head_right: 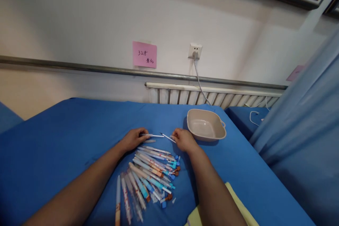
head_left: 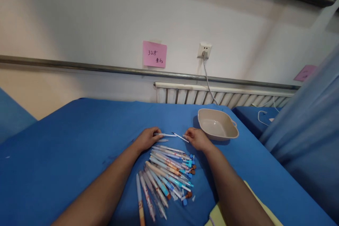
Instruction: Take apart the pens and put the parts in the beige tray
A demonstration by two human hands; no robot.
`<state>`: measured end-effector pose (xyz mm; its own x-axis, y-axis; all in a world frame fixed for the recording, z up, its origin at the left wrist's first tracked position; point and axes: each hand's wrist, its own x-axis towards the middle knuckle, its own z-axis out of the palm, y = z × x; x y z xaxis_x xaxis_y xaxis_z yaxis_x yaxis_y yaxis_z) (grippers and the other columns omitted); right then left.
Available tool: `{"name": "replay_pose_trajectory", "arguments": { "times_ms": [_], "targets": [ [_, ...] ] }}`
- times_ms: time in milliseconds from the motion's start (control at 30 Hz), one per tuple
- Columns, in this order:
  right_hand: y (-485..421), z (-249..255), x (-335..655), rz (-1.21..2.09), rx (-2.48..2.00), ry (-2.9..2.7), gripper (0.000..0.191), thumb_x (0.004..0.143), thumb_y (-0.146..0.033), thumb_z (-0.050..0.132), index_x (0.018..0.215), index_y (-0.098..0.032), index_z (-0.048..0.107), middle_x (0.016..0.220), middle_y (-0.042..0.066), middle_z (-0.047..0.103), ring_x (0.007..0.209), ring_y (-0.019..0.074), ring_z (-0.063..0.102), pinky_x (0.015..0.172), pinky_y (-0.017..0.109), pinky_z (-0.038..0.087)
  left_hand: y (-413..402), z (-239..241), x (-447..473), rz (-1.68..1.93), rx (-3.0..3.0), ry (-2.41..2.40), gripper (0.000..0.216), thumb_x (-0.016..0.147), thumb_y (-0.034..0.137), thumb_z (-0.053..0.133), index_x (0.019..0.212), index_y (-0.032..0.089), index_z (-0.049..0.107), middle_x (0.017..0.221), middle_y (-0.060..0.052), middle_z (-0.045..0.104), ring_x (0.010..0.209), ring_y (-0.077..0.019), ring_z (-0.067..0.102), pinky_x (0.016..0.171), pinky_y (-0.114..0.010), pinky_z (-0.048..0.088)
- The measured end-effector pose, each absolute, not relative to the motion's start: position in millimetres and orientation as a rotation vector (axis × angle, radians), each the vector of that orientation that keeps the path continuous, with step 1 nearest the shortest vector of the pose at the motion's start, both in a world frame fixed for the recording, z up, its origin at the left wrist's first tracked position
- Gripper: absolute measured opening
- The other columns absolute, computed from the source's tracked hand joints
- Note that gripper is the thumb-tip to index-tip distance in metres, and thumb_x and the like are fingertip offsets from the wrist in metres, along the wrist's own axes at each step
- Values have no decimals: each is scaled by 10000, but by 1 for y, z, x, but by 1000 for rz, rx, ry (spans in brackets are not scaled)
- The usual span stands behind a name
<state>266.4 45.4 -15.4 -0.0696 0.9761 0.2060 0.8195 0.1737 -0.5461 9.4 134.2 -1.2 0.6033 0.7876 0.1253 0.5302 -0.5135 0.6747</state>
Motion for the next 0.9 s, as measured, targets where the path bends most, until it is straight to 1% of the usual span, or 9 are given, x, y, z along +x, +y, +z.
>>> {"name": "replay_pose_trajectory", "arguments": {
  "times_ms": [100,267,333,500,667,767,900],
  "targets": [
    [45,-14,272,405,-1751,-1919,168,848,-333,541,834,-185,620,744,27,654,664,140,567,613,227,371,137,-4,8,573,2230,1036,303,737,483,559,765,193,644,669,11,626,633,-159,533,574,-225,375],
    [44,-10,247,283,-1734,-1970,203,859,-324,524,982,-195,622,917,59,658,819,160,589,713,236,385,128,-3,17,565,2236,960,288,765,462,545,808,203,661,737,5,652,678,-162,559,610,-229,391],
    [43,-9,234,277,-1791,-2060,202,865,-341,511,960,-205,627,925,56,654,823,161,588,711,238,380,124,-1,20,557,2262,920,291,774,462,542,824,207,672,760,0,659,695,-163,564,629,-230,394],
    [40,-4,229,275,-1930,-2170,181,867,-305,487,877,-187,624,917,63,661,832,164,591,694,242,368,130,1,14,542,2270,941,343,784,492,529,837,188,677,760,-4,665,708,-166,566,640,-232,400],
    [38,1,243,242,-2010,-2156,188,869,-276,462,899,-173,618,952,81,662,854,175,597,698,251,364,142,-3,4,585,2210,1034,386,780,522,514,835,171,665,755,-1,660,708,-171,570,636,-241,417],
    [38,1,244,229,-2052,-2135,190,871,-280,462,920,-173,611,965,84,665,861,182,599,693,256,366,142,-7,6,584,2225,1023,353,775,494,530,840,175,666,777,-9,667,734,-182,580,665,-257,436],
    [38,-1,242,218,-2077,-2113,186,872,-294,472,940,-175,598,984,81,662,874,186,598,699,260,368,139,-8,11,590,2290,959,252,784,379,546,893,193,677,889,-29,670,848,-195,586,789,-287,440]
  ]
}}
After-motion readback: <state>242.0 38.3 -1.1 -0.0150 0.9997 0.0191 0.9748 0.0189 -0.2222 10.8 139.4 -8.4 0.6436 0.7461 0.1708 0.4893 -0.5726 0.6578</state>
